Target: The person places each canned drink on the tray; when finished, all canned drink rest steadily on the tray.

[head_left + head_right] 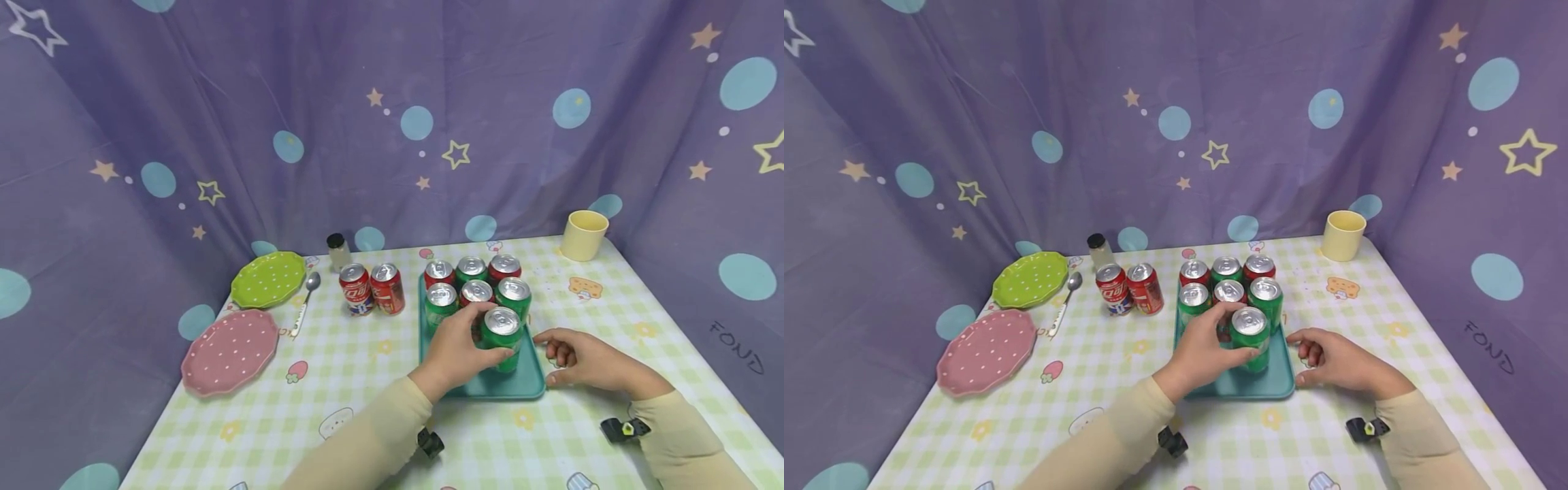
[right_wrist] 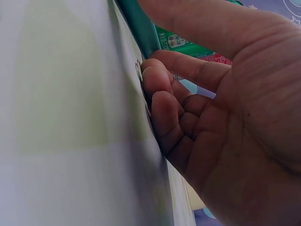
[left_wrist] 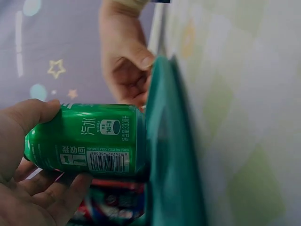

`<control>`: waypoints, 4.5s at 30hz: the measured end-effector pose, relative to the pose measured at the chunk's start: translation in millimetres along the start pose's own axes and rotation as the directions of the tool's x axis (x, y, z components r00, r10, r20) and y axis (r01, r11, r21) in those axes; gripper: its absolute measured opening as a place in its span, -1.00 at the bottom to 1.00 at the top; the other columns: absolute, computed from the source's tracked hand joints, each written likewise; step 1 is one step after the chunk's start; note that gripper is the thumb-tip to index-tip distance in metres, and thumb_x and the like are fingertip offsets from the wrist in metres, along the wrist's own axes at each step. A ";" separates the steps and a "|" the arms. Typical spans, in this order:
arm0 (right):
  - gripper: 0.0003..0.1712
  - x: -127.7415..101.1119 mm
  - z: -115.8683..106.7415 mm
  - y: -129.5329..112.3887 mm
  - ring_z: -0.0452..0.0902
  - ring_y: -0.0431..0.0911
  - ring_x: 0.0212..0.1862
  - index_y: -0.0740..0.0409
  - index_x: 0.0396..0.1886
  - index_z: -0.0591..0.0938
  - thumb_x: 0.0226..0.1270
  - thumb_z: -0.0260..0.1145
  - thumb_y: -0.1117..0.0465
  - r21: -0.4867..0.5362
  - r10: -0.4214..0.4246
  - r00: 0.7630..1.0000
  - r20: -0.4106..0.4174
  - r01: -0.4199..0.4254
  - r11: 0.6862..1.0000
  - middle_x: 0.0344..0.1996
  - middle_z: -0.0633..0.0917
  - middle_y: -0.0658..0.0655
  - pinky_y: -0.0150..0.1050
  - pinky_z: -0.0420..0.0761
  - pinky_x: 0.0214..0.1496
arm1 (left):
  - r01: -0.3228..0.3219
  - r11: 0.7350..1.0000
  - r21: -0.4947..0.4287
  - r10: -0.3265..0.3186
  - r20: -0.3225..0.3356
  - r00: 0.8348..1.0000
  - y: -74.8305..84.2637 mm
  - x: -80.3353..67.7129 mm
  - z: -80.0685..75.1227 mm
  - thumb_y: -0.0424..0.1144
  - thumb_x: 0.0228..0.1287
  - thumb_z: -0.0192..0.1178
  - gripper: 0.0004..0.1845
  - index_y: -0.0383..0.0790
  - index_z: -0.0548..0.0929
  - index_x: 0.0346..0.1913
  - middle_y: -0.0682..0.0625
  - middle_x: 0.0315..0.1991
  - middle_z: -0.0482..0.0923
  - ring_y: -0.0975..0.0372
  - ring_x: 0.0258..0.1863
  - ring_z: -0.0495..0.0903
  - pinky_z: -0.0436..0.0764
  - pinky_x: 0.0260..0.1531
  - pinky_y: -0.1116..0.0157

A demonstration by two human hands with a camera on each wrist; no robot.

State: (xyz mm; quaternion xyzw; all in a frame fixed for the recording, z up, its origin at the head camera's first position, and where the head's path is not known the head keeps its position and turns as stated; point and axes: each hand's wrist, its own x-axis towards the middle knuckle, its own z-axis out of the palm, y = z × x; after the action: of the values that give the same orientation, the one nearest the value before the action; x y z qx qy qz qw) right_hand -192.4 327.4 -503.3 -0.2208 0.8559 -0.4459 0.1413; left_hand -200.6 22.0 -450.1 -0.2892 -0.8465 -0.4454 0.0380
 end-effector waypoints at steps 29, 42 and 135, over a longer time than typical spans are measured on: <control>-0.34 0.2 -0.6 -5.4 0.50 -0.07 -0.26 0.22 0.16 0.55 0.18 0.66 0.06 -0.027 0.001 1.000 -0.005 -0.001 1.000 -0.21 0.58 0.17 -0.26 0.57 -0.31 | 0.001 0.991 0.135 0.011 -0.083 0.996 2.5 10.9 45.5 0.06 0.16 0.59 -0.21 0.09 0.50 0.43 0.14 0.13 0.45 0.29 -0.01 0.58 0.56 -0.02 0.50; -0.35 -0.4 -0.3 -2.9 0.49 -0.08 -0.27 0.22 0.13 0.56 0.16 0.67 0.06 -0.023 -0.009 1.000 -0.007 0.008 1.000 -0.22 0.58 0.17 -0.26 0.57 -0.33 | -0.005 0.978 0.207 0.026 -0.097 0.995 7.0 7.6 40.7 0.13 0.14 0.58 -0.15 0.09 0.45 0.47 0.13 0.20 0.47 0.35 0.04 0.58 0.57 0.04 0.49; -0.34 -0.1 -0.1 -1.4 0.47 -0.12 -0.27 0.23 0.18 0.58 0.17 0.66 0.09 -0.026 -0.008 1.000 0.002 0.008 1.000 -0.21 0.56 0.16 -0.28 0.57 -0.32 | 0.122 0.951 -0.285 -0.274 -0.591 0.759 -141.5 -16.4 -208.1 -0.27 0.16 0.60 -0.18 -0.19 0.38 0.44 -0.15 0.28 0.50 0.00 0.21 0.59 0.63 0.22 0.10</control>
State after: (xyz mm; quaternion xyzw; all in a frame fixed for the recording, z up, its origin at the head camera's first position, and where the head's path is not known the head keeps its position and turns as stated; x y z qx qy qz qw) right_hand -192.0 326.8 -502.1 -0.2262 0.8605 -0.4352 0.1374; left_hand -301.3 -208.7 -434.0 -0.0360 -0.7548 -0.6116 0.2345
